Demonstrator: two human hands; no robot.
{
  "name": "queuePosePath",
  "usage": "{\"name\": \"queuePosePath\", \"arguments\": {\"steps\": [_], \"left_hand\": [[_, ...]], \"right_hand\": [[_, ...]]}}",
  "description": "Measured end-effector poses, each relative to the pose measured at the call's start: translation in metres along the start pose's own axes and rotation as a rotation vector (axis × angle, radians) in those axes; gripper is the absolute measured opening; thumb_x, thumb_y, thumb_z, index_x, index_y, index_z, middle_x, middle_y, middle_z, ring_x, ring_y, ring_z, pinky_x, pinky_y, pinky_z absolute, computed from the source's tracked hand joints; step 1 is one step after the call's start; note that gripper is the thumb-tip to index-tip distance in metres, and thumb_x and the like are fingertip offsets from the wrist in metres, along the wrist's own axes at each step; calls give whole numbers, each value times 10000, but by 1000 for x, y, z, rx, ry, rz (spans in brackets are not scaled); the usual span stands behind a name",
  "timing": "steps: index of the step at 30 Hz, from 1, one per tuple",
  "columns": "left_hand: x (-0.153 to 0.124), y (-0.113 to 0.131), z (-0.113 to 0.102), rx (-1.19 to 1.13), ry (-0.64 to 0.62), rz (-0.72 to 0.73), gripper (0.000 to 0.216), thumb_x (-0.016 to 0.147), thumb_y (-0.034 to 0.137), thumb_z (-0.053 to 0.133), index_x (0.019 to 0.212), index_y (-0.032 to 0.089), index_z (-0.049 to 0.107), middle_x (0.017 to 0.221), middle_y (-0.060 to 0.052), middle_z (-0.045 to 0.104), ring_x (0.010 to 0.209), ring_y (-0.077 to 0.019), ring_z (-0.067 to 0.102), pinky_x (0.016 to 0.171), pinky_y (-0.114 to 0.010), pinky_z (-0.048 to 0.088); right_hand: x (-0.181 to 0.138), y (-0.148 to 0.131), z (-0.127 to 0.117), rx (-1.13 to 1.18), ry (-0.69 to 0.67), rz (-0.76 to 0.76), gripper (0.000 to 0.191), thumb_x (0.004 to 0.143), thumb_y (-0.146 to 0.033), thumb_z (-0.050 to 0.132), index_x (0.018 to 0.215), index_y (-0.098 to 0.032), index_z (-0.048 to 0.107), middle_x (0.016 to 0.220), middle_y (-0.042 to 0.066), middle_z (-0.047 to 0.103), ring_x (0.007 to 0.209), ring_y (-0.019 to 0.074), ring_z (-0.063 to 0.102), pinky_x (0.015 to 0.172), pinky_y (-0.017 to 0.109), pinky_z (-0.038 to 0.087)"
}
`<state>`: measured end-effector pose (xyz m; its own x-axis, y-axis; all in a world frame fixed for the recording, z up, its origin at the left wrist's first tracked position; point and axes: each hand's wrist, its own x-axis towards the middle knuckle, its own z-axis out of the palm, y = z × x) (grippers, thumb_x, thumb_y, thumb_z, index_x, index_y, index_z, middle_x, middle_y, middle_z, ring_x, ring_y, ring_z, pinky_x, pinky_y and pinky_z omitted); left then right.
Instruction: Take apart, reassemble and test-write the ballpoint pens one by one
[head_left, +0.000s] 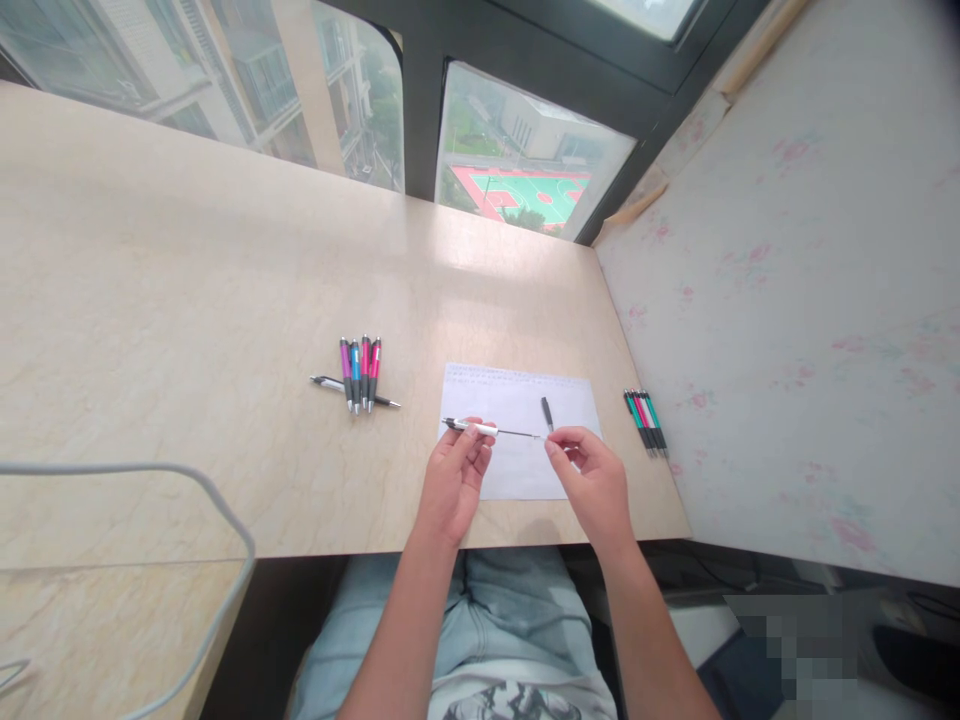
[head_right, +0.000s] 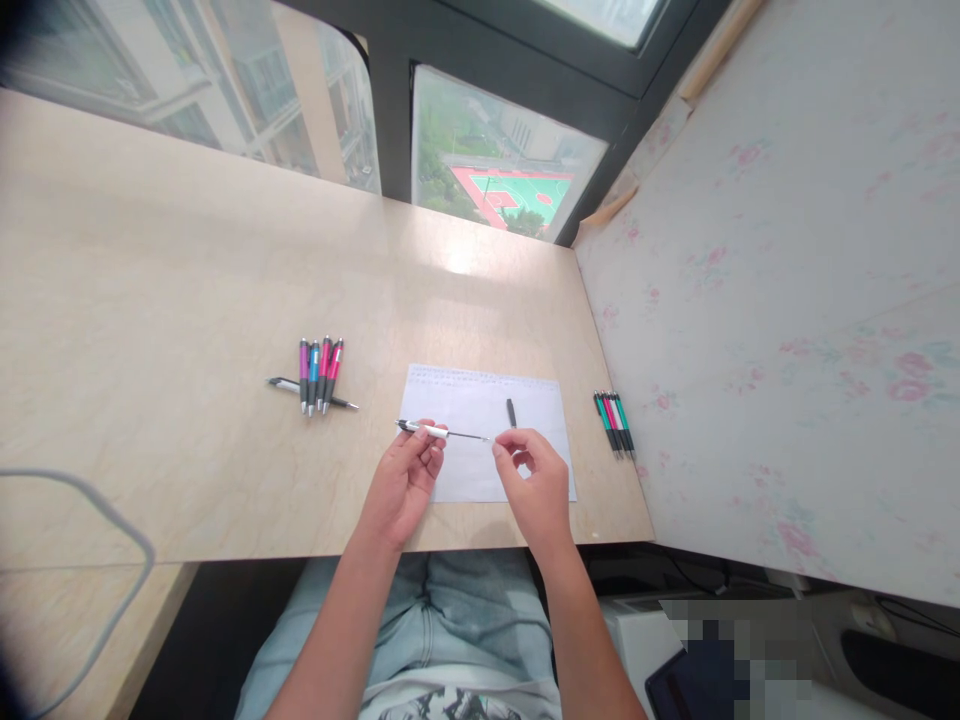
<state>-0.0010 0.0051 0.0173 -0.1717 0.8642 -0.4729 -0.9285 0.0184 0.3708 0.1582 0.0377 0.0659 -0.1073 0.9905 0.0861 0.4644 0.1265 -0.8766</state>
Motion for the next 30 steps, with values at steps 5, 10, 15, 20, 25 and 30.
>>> {"name": "queuePosePath", "arguments": {"steps": [5, 10, 15, 20, 25, 30], "left_hand": [[1, 1, -1, 7, 17, 26, 145, 809, 147, 703, 951, 122, 684, 915, -66, 695, 742, -68, 641, 675, -130, 544], [0, 2, -1, -1, 13, 19, 145, 806, 142, 705, 948, 118, 686, 911, -67, 696, 737, -68, 640, 679, -133, 546], [-1, 2, 0, -12, 12, 7, 142, 802, 136, 708, 941, 122, 683, 909, -65, 700, 735, -69, 644, 663, -129, 544], [-1, 3, -1, -6, 15, 20, 142, 805, 141, 705, 944, 118, 686, 908, -67, 700, 733, -70, 644, 672, -134, 547], [-1, 3, 0, -18, 9, 7, 142, 802, 133, 706, 941, 120, 683, 902, -63, 700, 728, -68, 643, 662, -128, 543], [-3, -2, 2, -9, 6, -14, 144, 802, 139, 708, 941, 122, 677, 909, -64, 702, 732, -69, 644, 666, -130, 540]], "right_hand": [[0, -1, -5, -1, 18, 10, 99, 838, -303, 635, 854, -210, 666, 857, 35, 678, 793, 183, 618, 726, 314, 498], [-1, -1, -6, -3, 15, 17, 116, 833, -314, 637, 853, -204, 668, 852, 42, 679, 787, 188, 617, 725, 322, 501], [-2, -3, -3, -43, 7, -8, 116, 838, -316, 625, 848, -208, 667, 846, 42, 680, 778, 189, 617, 725, 330, 506], [-3, -3, -4, -27, 10, -4, 115, 837, -317, 628, 842, -208, 664, 847, 42, 680, 784, 191, 620, 725, 325, 509], [-3, -2, -3, -22, -14, 0, 99, 835, -301, 631, 843, -209, 669, 837, 34, 677, 782, 184, 623, 725, 315, 506], [-4, 7, 2, 12, -14, 41, 135, 829, -329, 642, 849, -200, 679, 838, 43, 688, 784, 189, 634, 723, 319, 512]]}}
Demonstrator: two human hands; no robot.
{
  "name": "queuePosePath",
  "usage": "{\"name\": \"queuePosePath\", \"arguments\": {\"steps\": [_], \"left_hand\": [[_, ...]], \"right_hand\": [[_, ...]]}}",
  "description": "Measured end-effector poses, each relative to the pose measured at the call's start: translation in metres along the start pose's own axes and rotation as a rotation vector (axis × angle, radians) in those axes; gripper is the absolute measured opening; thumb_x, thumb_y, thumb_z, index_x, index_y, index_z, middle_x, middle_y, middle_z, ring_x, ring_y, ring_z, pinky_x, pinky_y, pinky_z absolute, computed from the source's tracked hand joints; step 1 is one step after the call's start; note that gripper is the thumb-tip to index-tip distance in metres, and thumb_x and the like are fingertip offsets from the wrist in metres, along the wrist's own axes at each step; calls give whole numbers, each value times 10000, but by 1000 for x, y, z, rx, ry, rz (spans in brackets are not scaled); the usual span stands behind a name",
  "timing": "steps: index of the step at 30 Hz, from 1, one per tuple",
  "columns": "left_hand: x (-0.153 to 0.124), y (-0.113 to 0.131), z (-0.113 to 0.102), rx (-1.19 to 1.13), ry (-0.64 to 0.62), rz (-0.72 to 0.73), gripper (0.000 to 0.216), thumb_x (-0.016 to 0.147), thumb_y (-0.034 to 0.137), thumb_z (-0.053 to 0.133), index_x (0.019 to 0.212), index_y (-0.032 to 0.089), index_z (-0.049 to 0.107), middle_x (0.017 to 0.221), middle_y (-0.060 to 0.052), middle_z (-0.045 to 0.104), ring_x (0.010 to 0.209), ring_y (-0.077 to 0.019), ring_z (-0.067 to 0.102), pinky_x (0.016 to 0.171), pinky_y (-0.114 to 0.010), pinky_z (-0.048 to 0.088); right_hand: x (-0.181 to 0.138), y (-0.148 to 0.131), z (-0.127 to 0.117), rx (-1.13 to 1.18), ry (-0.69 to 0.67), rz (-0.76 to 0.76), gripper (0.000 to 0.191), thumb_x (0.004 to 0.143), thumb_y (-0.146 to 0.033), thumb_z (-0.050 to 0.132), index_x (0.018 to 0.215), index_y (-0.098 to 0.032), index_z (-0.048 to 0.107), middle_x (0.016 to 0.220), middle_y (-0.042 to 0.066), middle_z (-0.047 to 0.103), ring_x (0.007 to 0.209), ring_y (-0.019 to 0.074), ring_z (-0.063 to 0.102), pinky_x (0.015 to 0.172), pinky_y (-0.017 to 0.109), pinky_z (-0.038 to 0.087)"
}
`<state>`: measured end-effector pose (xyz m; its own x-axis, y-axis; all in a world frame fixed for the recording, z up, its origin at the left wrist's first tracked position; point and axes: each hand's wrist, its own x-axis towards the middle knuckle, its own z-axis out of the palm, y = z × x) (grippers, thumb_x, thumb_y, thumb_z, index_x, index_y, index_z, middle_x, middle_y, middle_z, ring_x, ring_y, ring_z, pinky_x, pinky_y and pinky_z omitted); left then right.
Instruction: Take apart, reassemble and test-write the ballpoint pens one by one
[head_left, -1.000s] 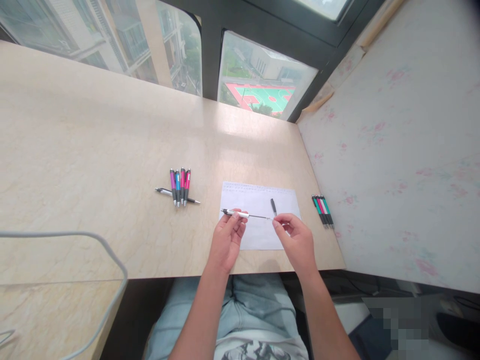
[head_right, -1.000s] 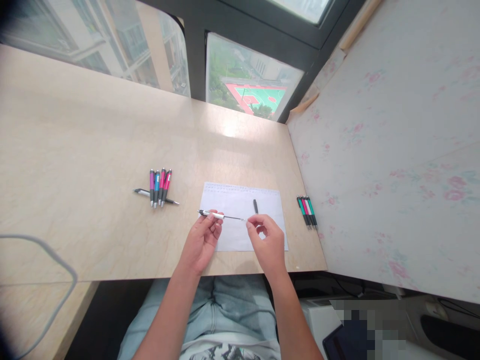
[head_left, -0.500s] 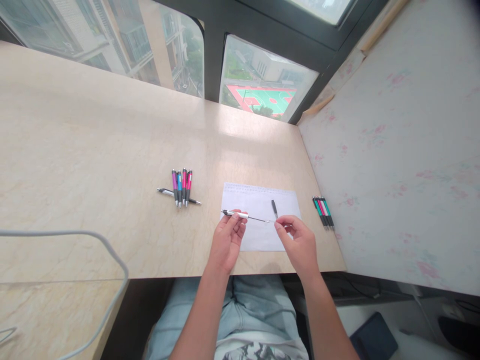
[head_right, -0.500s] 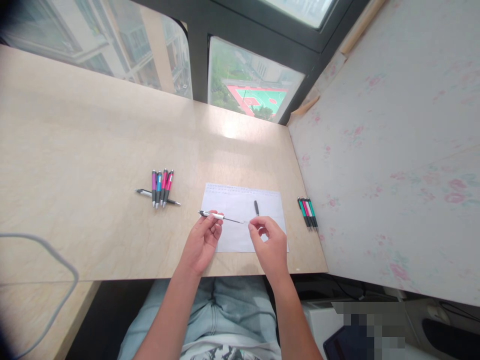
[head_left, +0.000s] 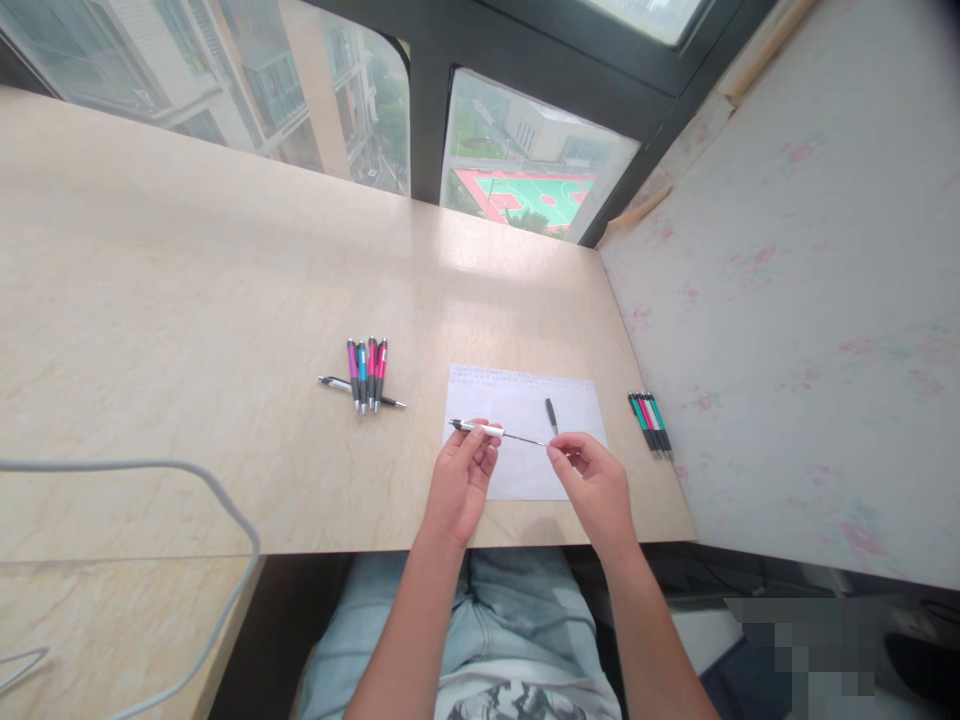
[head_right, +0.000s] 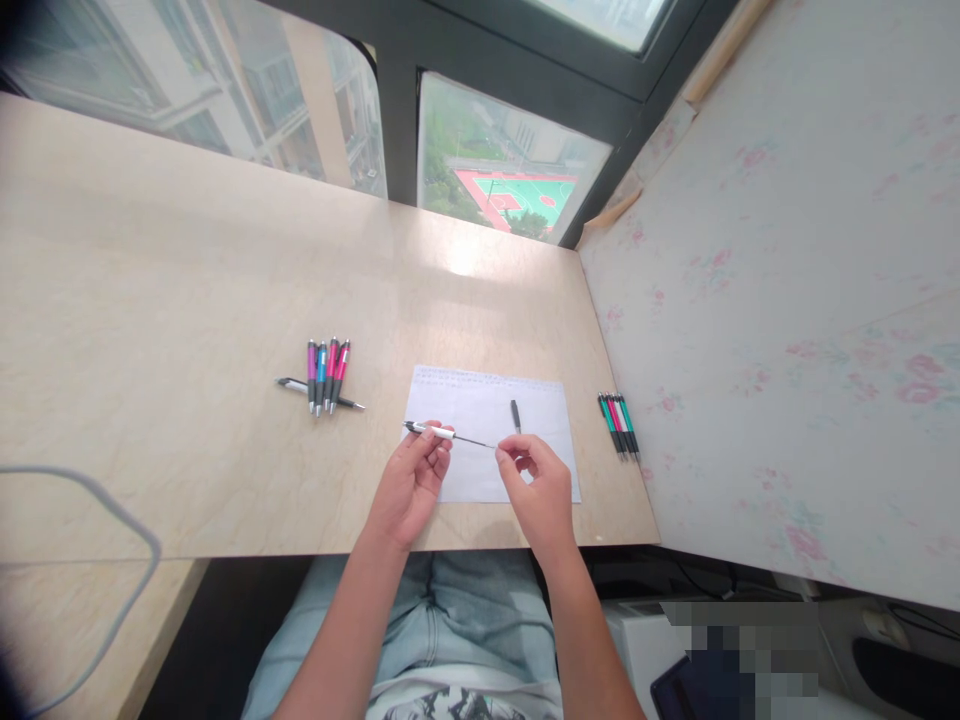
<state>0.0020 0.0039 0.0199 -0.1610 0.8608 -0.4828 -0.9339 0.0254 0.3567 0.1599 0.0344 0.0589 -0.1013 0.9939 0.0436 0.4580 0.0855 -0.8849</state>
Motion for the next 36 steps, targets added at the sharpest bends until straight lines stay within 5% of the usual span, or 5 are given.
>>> {"name": "queuePosePath", "arguments": {"steps": [6, 15, 30, 36], "left_hand": [[-3, -10, 3, 54, -17, -53, 149, 787, 143, 724, 927, 121, 676, 930, -76, 711, 749, -76, 653, 685, -136, 535], [-3, -6, -1, 104, -62, -27, 197, 781, 198, 745, 954, 131, 679, 940, -68, 709, 761, -76, 649, 701, -148, 527], [-2, -9, 1, 144, -32, -5, 214, 742, 192, 778, 925, 125, 689, 930, -67, 725, 754, -86, 671, 707, -159, 546], [4, 0, -5, 47, 38, 21, 115, 799, 120, 712, 910, 128, 683, 916, -62, 724, 737, -78, 677, 683, -140, 565]], "right_hand": [[-5, 12, 11, 143, -26, 109, 220, 805, -375, 675, 923, -190, 694, 887, 65, 718, 805, 209, 660, 713, 331, 537], [-6, -3, 4, -51, -60, -104, 130, 841, -320, 631, 879, -226, 713, 848, 35, 710, 750, 185, 632, 701, 326, 520], [-4, 19, 19, 137, -13, 28, 209, 820, -376, 648, 909, -194, 699, 844, 53, 720, 766, 194, 668, 682, 318, 543], [7, 41, 14, -149, -22, -101, 279, 849, -321, 572, 1084, -198, 659, 914, 59, 688, 682, 161, 608, 628, 300, 511]]}}
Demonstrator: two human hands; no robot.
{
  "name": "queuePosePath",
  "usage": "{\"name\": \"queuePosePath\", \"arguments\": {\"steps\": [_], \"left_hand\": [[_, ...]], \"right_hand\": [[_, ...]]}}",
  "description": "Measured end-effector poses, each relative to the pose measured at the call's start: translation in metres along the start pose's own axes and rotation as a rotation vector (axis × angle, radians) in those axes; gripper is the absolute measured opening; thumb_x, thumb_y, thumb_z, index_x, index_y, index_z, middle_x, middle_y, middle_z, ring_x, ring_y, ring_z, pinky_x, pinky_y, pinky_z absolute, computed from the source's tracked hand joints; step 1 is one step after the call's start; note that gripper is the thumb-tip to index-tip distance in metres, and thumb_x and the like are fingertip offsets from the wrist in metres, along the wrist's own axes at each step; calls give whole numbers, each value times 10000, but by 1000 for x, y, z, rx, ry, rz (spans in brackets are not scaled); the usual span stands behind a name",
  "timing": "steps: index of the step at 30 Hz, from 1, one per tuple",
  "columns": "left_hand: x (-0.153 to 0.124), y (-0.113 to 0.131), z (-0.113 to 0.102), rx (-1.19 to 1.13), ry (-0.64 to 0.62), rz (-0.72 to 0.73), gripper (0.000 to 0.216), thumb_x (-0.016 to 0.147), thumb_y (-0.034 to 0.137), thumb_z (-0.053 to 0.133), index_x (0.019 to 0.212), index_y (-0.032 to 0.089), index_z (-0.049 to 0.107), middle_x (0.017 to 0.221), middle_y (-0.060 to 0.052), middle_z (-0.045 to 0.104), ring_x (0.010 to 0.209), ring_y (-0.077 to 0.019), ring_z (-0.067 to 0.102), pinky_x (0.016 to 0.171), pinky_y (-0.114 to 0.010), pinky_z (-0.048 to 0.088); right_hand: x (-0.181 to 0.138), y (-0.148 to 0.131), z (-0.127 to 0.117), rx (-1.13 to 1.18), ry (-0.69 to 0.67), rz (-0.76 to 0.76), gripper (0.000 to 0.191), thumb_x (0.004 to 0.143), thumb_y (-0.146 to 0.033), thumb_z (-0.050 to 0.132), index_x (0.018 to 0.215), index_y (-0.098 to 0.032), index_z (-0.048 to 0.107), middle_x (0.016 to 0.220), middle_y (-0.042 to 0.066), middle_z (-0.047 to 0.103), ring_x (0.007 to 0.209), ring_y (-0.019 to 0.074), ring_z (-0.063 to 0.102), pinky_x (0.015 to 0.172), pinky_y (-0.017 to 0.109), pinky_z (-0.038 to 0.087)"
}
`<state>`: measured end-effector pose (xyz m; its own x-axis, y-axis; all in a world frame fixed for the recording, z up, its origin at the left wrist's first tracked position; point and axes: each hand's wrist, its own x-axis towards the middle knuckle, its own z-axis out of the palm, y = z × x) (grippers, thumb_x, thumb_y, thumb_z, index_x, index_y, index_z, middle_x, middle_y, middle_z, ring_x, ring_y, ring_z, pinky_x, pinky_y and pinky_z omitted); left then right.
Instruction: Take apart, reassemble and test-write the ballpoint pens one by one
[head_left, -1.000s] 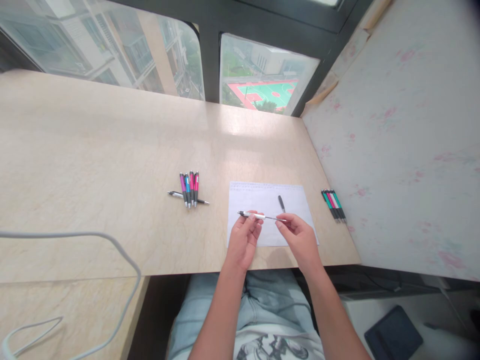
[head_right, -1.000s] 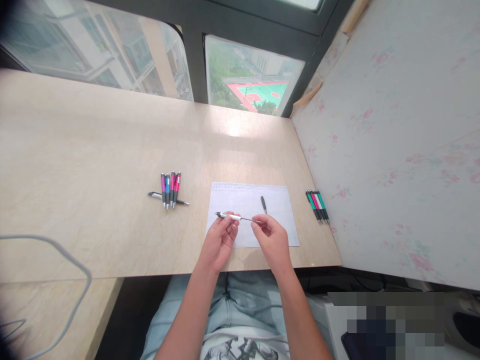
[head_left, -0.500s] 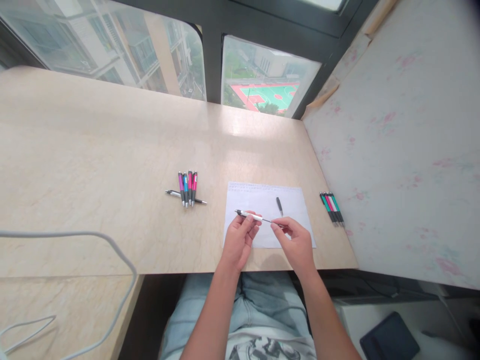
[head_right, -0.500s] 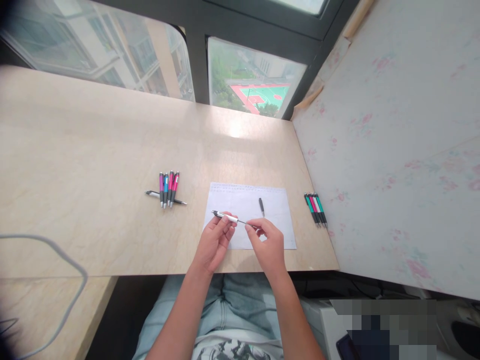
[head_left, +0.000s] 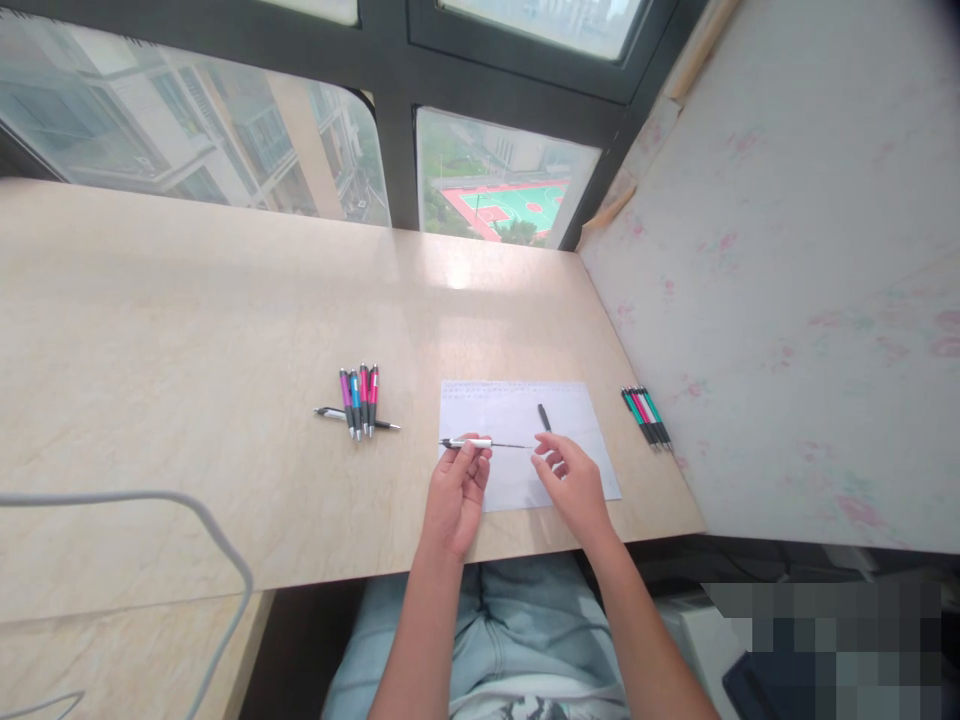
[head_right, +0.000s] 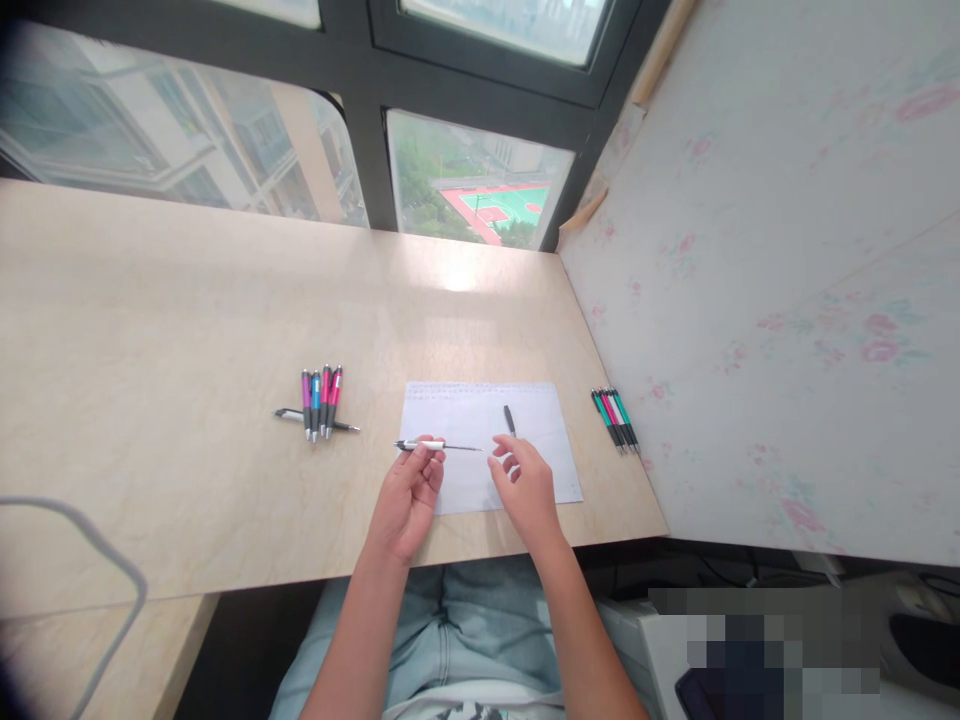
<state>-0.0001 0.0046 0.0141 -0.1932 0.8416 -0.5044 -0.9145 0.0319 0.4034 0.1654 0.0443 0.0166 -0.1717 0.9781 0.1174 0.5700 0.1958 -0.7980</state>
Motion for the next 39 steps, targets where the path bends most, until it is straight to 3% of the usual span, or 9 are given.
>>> {"name": "queuePosePath", "arguments": {"steps": [4, 9, 14, 21, 27, 39], "left_hand": [[2, 1, -2, -5, 1, 3, 89, 824, 121, 684, 913, 122, 686, 929, -69, 723, 751, -78, 681, 690, -133, 563], [1, -2, -1, 14, -5, 13, 130, 799, 132, 716, 926, 121, 691, 949, -76, 723, 765, -85, 680, 704, -144, 567], [2, 0, -1, 33, -23, 24, 140, 791, 139, 725, 927, 124, 694, 949, -75, 719, 778, -86, 674, 717, -146, 565], [3, 7, -2, 11, 14, 71, 117, 810, 130, 700, 925, 115, 695, 943, -81, 717, 755, -88, 679, 697, -146, 569], [4, 10, -4, 14, -3, 84, 116, 815, 140, 697, 931, 124, 705, 946, -75, 718, 759, -86, 680, 700, -144, 569], [0, 10, -1, 33, 2, 74, 145, 795, 149, 721, 935, 114, 707, 941, -75, 715, 773, -86, 673, 705, -140, 566]], "right_hand": [[15, 20, -2, -394, 186, 19, 300, 859, -335, 554, 1097, -186, 657, 942, 77, 642, 713, 183, 578, 658, 320, 458], [25, 31, 7, -534, 199, 69, 290, 864, -376, 560, 1074, -207, 666, 1032, 101, 620, 818, 215, 594, 602, 292, 401], [25, 35, 10, -300, 274, 30, 290, 874, -415, 528, 904, -180, 696, 935, 97, 657, 713, 198, 592, 657, 331, 448], [10, 10, -10, 361, 90, 275, 273, 796, -414, 667, 935, -179, 671, 770, 52, 692, 692, 199, 652, 585, 285, 484], [-3, -3, -24, 446, 0, 298, 239, 793, -372, 694, 939, -183, 713, 714, 43, 691, 679, 176, 620, 600, 281, 483], [-6, -5, -32, 505, 74, 286, 229, 796, -360, 721, 950, -191, 709, 765, 45, 703, 684, 155, 609, 589, 263, 462]]}}
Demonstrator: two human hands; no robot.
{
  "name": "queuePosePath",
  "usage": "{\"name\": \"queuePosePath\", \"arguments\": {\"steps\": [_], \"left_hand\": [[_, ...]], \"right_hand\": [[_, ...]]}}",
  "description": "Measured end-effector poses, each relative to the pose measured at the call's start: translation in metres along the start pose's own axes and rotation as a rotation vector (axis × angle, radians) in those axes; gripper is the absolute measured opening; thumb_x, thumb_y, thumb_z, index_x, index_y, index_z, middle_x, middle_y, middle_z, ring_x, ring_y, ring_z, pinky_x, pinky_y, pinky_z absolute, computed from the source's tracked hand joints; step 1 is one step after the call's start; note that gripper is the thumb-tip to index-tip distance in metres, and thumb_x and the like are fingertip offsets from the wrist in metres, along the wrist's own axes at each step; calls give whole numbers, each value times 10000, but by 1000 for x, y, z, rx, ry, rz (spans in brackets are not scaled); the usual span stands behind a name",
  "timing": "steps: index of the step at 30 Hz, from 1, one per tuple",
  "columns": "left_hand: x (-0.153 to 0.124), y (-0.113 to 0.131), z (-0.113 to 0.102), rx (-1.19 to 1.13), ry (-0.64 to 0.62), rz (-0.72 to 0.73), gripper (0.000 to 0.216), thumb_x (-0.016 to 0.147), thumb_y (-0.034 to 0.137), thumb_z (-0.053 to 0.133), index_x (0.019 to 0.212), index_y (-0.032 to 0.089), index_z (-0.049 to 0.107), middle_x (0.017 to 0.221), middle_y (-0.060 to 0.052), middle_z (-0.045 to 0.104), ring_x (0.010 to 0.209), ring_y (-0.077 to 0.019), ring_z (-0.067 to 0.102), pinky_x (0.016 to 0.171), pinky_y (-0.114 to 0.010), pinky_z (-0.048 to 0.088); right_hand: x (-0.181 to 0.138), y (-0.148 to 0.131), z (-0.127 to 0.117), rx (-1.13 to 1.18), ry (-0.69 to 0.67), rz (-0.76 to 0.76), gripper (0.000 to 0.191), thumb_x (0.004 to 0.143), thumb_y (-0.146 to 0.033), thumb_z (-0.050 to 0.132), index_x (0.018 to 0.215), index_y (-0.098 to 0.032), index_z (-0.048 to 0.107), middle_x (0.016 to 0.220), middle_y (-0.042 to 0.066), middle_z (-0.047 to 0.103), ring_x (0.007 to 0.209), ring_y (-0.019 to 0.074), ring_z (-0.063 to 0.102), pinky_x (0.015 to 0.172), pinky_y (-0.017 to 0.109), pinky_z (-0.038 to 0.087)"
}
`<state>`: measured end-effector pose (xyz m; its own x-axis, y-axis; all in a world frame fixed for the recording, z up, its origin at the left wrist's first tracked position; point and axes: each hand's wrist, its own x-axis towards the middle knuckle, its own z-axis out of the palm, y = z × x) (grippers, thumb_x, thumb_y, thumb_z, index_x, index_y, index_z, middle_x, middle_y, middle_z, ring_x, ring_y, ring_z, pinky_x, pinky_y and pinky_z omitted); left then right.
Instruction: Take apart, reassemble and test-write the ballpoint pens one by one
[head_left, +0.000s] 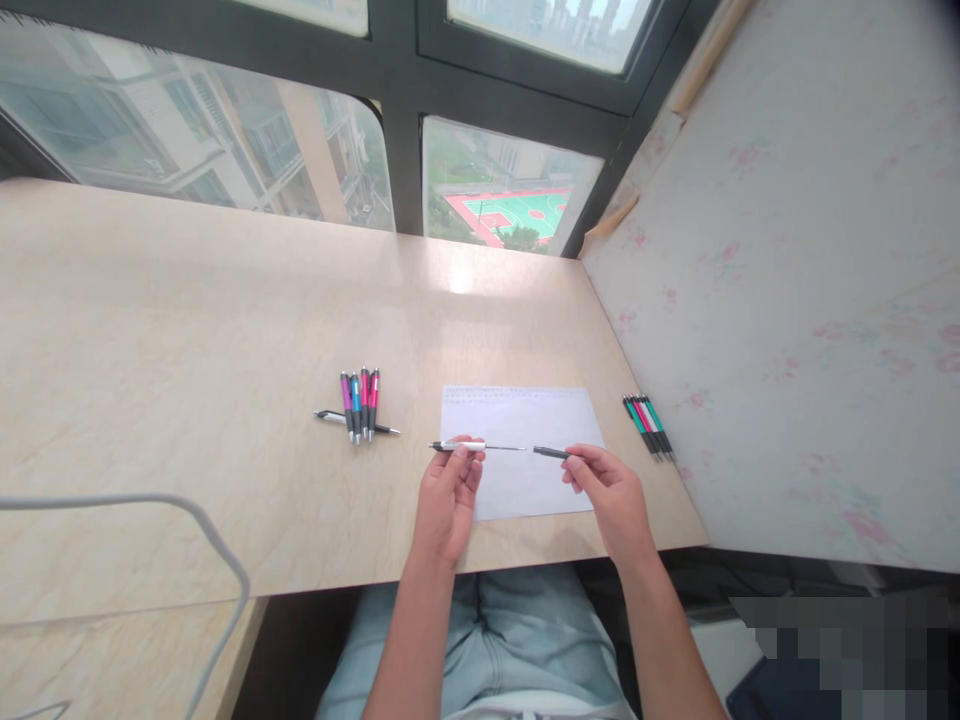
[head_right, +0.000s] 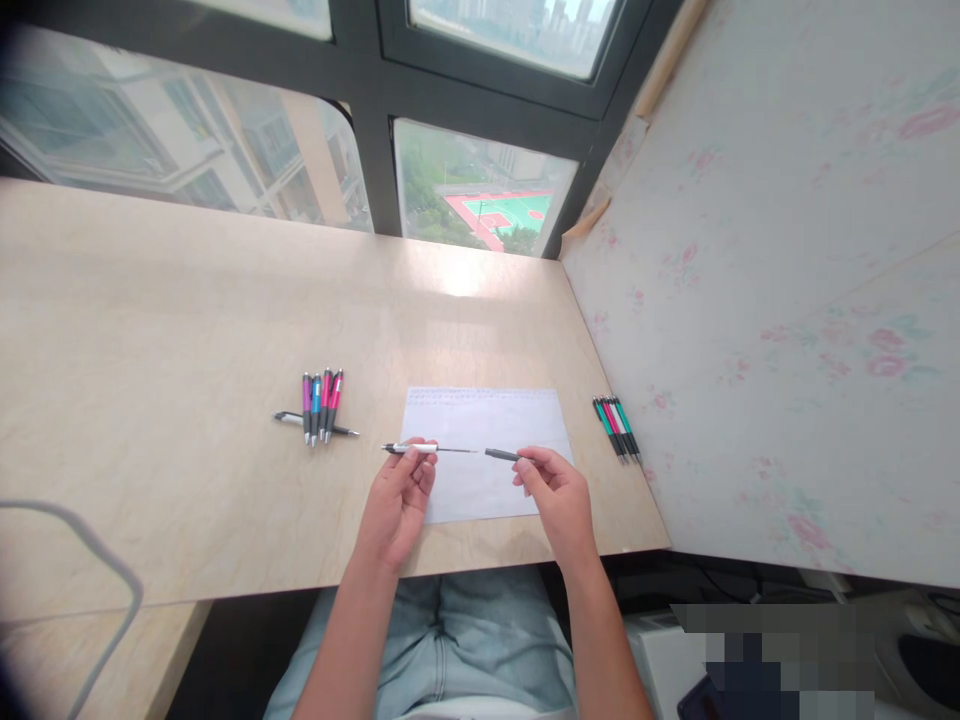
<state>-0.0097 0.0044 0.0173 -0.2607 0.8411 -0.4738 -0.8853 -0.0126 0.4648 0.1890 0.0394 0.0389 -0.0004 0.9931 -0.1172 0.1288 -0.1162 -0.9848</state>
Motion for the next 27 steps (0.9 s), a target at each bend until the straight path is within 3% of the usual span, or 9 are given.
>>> {"name": "queuePosePath", "arguments": {"steps": [18, 27], "left_hand": [[-2, -1, 1, 38, -42, -2, 166, 769, 180, 751, 923, 128, 715, 966, -61, 708, 782, -77, 660, 720, -135, 550], [-14, -11, 17, 126, -116, -57, 218, 767, 243, 764, 944, 132, 703, 980, -68, 715, 788, -84, 661, 718, -150, 538]], "right_hand": [[-3, -6, 0, 11, -19, 10, 214, 793, -360, 725, 929, -195, 714, 741, 40, 698, 678, 160, 606, 574, 264, 461], [-8, -14, 19, -14, -83, 1, 212, 803, -361, 704, 931, -192, 710, 710, 36, 688, 651, 158, 602, 570, 267, 474]]}}
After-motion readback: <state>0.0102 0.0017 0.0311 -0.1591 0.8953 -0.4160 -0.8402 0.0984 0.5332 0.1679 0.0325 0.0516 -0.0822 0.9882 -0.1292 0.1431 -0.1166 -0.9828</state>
